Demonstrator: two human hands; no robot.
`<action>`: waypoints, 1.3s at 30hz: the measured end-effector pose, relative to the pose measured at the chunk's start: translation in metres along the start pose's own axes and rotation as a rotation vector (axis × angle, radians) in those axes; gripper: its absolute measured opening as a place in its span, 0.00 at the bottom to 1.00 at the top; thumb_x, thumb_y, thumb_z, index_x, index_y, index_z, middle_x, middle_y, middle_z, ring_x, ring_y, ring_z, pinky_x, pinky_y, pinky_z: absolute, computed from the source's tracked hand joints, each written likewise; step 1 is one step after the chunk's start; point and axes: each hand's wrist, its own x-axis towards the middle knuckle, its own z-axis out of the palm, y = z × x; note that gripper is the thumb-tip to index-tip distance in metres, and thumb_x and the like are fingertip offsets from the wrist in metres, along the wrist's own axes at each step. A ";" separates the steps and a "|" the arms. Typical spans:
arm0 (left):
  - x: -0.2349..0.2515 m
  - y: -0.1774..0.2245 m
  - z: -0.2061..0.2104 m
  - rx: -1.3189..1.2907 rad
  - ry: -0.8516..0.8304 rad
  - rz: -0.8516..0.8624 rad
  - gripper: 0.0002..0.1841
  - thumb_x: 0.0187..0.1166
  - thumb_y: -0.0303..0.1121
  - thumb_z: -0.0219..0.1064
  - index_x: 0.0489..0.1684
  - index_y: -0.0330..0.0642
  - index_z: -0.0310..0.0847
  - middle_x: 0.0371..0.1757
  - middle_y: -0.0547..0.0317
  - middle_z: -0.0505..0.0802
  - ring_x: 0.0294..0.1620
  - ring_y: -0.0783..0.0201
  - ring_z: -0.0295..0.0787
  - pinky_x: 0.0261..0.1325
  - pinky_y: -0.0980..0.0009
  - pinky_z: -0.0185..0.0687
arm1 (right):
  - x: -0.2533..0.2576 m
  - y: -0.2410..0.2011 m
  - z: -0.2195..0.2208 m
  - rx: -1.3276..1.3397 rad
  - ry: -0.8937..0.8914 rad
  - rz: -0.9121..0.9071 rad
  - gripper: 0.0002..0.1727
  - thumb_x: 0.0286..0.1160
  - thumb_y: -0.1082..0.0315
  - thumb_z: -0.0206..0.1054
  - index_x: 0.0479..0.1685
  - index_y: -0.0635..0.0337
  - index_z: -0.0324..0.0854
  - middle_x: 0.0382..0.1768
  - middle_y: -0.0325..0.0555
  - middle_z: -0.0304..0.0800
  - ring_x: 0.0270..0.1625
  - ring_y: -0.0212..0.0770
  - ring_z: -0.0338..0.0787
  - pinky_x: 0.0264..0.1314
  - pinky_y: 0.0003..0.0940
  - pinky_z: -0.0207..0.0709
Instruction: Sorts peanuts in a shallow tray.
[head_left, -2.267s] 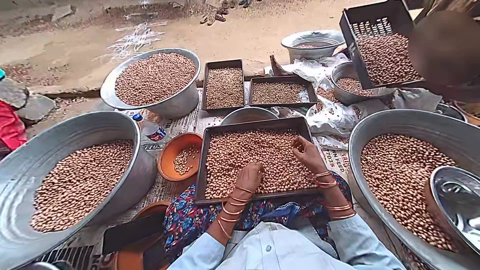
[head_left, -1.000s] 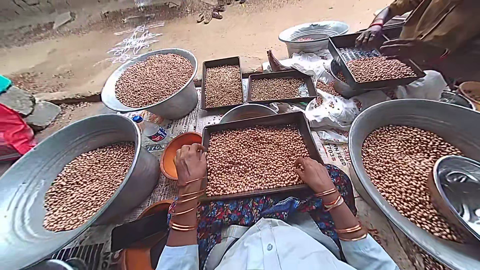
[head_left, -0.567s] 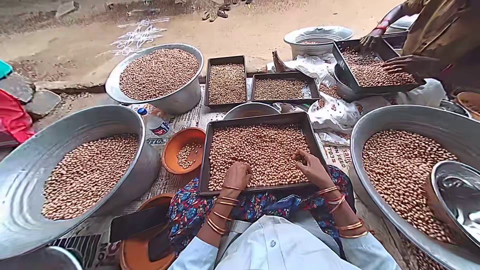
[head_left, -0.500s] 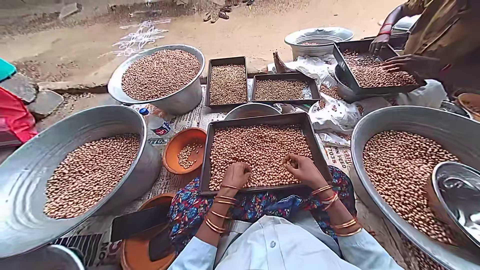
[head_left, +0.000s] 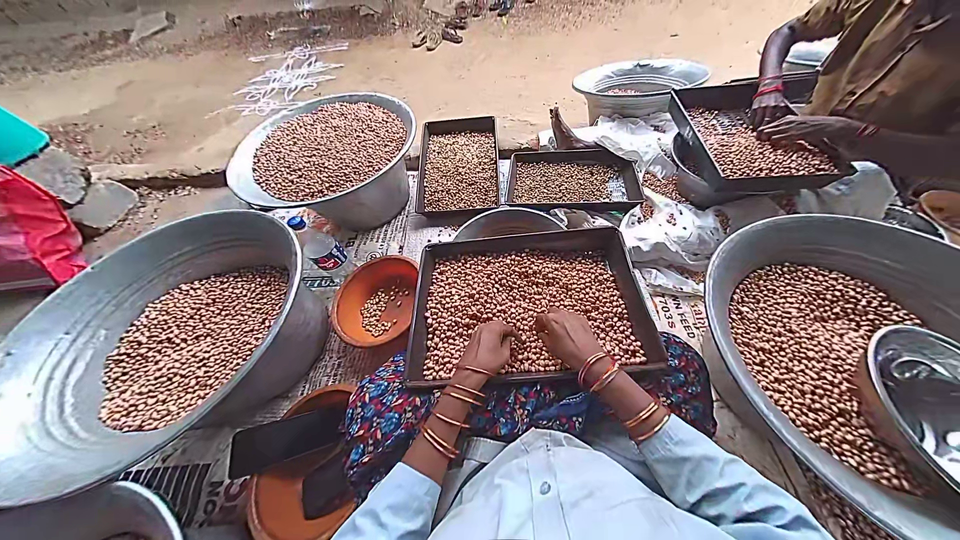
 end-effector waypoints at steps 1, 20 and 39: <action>0.000 0.000 0.000 -0.020 0.000 -0.005 0.15 0.84 0.25 0.58 0.57 0.39 0.92 0.59 0.43 0.93 0.66 0.50 0.89 0.77 0.54 0.76 | 0.000 0.005 -0.002 0.051 -0.004 -0.003 0.16 0.82 0.63 0.62 0.59 0.60 0.88 0.57 0.60 0.91 0.64 0.60 0.89 0.65 0.61 0.78; 0.004 -0.006 -0.005 -0.003 -0.012 -0.043 0.12 0.80 0.32 0.67 0.55 0.38 0.91 0.50 0.44 0.94 0.55 0.51 0.91 0.67 0.53 0.82 | -0.007 -0.015 0.012 -0.041 -0.061 -0.166 0.15 0.84 0.66 0.60 0.58 0.60 0.89 0.56 0.61 0.91 0.62 0.62 0.90 0.62 0.62 0.79; -0.005 -0.006 -0.007 0.147 -0.215 -0.047 0.13 0.79 0.34 0.70 0.58 0.44 0.91 0.60 0.42 0.93 0.67 0.44 0.87 0.74 0.44 0.77 | -0.001 -0.016 0.015 0.072 -0.127 -0.183 0.16 0.82 0.59 0.67 0.58 0.60 0.89 0.58 0.61 0.90 0.65 0.60 0.88 0.67 0.61 0.77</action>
